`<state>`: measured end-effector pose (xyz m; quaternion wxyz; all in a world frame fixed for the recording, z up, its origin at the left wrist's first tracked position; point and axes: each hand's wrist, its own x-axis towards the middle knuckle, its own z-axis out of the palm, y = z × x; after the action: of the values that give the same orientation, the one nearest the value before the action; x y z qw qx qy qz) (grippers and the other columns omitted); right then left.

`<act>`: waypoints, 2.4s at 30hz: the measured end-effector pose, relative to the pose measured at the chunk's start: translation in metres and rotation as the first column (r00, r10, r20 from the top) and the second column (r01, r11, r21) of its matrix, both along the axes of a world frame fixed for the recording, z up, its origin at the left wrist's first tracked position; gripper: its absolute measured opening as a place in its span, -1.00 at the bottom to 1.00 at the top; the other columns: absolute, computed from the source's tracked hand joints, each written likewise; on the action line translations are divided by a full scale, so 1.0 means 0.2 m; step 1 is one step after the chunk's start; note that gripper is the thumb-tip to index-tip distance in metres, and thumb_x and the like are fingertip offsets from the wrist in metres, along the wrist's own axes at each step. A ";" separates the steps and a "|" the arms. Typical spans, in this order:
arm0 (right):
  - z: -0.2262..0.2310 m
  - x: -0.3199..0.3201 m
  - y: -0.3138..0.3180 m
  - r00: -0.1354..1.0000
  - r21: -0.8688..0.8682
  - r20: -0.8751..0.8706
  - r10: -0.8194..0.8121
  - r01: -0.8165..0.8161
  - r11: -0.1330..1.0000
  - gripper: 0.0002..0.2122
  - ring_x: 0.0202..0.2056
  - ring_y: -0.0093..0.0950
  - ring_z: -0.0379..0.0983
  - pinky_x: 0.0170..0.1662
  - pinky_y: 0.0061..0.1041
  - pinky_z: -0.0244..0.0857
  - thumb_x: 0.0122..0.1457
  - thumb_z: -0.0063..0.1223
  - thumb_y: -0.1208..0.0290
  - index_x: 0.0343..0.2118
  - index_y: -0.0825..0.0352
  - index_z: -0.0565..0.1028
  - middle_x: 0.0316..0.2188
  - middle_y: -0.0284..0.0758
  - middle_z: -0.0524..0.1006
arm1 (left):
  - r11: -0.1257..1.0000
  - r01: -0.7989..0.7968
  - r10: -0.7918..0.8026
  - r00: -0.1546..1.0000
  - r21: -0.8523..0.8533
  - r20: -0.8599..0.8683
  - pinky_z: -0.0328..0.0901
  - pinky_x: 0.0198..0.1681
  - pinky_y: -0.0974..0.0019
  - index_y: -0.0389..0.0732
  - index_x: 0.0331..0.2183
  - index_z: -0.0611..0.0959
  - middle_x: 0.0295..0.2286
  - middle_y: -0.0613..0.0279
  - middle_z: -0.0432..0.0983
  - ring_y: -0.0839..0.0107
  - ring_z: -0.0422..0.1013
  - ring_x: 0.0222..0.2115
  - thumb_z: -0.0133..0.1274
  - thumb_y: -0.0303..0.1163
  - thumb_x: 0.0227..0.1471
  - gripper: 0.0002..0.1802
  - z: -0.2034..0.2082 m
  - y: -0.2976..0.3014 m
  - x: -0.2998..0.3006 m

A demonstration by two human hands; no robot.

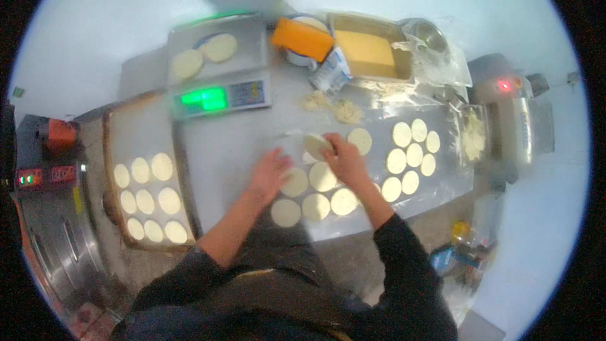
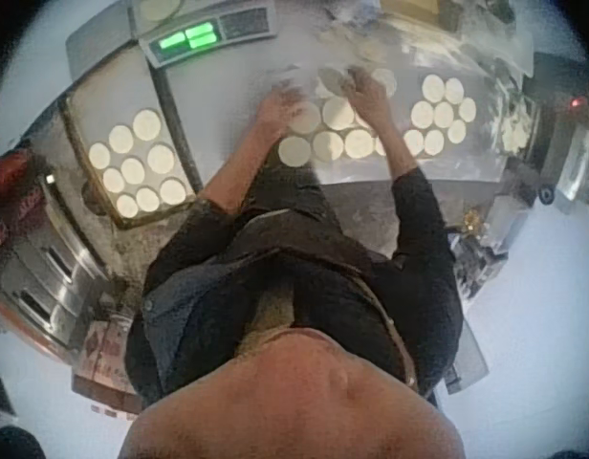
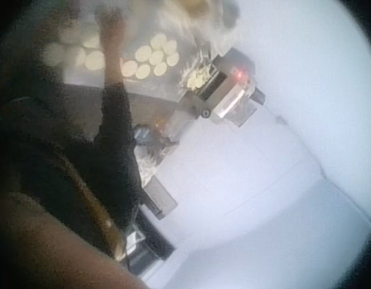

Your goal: The person arranges baked buns in a tray and covers them with a cloth. Then they use a round cutter to cut circles from a large sheet of dough, remove the excess dough, and place the cut circles onto a baking tray.

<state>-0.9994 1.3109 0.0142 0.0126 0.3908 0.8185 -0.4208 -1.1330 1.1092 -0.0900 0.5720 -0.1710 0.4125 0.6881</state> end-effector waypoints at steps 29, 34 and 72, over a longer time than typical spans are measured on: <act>-0.41 -0.37 -0.86 0.739 -0.488 -0.649 -0.179 -0.224 0.843 -0.47 0.36 -0.27 0.33 0.38 -0.28 0.17 0.50 -0.08 0.07 0.30 0.43 0.43 0.32 -0.12 0.44 | 0.979 -0.096 0.059 0.978 -0.181 -0.202 0.47 0.01 0.04 -0.24 0.16 0.56 -0.14 0.01 0.58 0.16 0.54 -0.13 -0.25 0.18 0.46 -0.30 -0.26 -0.21 -0.45; -0.51 -0.09 -0.52 0.833 -0.675 -0.237 -0.500 0.229 0.702 -0.55 0.36 -0.18 0.28 0.37 -0.10 0.19 0.35 0.18 0.23 0.19 0.41 0.50 0.32 -0.16 0.41 | 0.994 -0.071 0.063 0.993 -0.080 -0.100 0.50 0.00 0.04 -0.30 0.12 0.56 -0.07 0.05 0.60 0.17 0.57 -0.11 -0.02 -0.04 0.42 -0.48 -0.15 -0.29 -0.50; -0.37 -2.17 -1.02 0.933 -0.672 -0.354 0.062 -0.300 0.677 -0.66 -0.08 -0.47 0.60 -0.03 -0.42 0.49 0.32 0.25 0.39 0.11 0.39 0.55 -0.05 -0.29 0.65 | 0.769 -0.415 -0.349 0.366 -0.486 -0.863 0.41 0.16 0.12 -0.22 0.11 0.63 0.06 0.02 0.59 0.16 0.52 0.06 0.27 -0.42 0.09 -0.48 -0.01 -1.57 -1.54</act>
<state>-1.4331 1.1067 -0.0593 0.0806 0.2015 0.6164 -0.7570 -1.4406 0.7948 -0.0924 0.1258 0.0554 0.8623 0.4874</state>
